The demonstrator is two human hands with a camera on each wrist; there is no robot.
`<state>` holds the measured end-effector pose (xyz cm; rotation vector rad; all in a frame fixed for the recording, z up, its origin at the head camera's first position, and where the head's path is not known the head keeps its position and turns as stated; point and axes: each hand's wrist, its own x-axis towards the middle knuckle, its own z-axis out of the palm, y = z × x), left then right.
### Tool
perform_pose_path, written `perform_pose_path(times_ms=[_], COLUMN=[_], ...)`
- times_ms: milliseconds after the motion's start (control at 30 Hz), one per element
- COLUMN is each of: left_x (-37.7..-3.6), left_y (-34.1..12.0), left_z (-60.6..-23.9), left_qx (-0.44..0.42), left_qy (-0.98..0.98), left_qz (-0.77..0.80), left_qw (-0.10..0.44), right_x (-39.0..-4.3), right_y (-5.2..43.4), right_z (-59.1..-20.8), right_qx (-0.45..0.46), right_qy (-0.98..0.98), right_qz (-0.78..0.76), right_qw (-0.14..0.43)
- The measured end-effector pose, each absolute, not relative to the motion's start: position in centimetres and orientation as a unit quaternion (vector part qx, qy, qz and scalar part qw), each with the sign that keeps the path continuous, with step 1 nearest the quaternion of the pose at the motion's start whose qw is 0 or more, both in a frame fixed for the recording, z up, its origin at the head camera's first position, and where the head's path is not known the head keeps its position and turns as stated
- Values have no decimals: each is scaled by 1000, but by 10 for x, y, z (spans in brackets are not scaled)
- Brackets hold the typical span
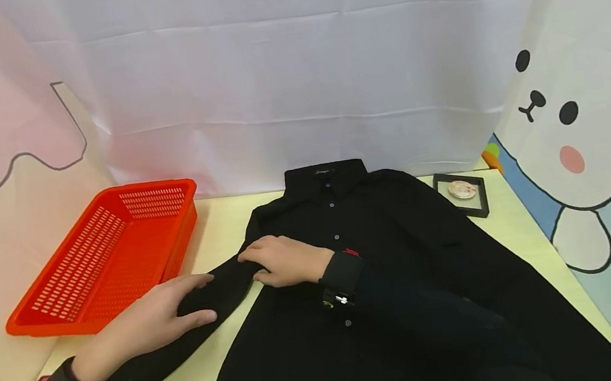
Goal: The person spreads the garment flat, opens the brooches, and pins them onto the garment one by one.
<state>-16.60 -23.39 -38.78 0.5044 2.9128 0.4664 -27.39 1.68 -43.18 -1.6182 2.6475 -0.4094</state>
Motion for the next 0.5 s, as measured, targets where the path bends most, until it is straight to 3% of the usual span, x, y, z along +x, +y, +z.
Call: perform_pose_path(times_ms=[267,500], left_x=[-196,-231], left_y=[-194,-168], left_z=[-393,-398], left_qx=[205,186], left_qy=[959,954], left_qz=[182,210], left_qw=[68,108], right_x=[-280,-281], right_y=[70,101], right_z=[-425,-421], right_qx=[-465,-411], right_qy=[870,895], right_qz=[-162,-170], right_qw=[-17,-14])
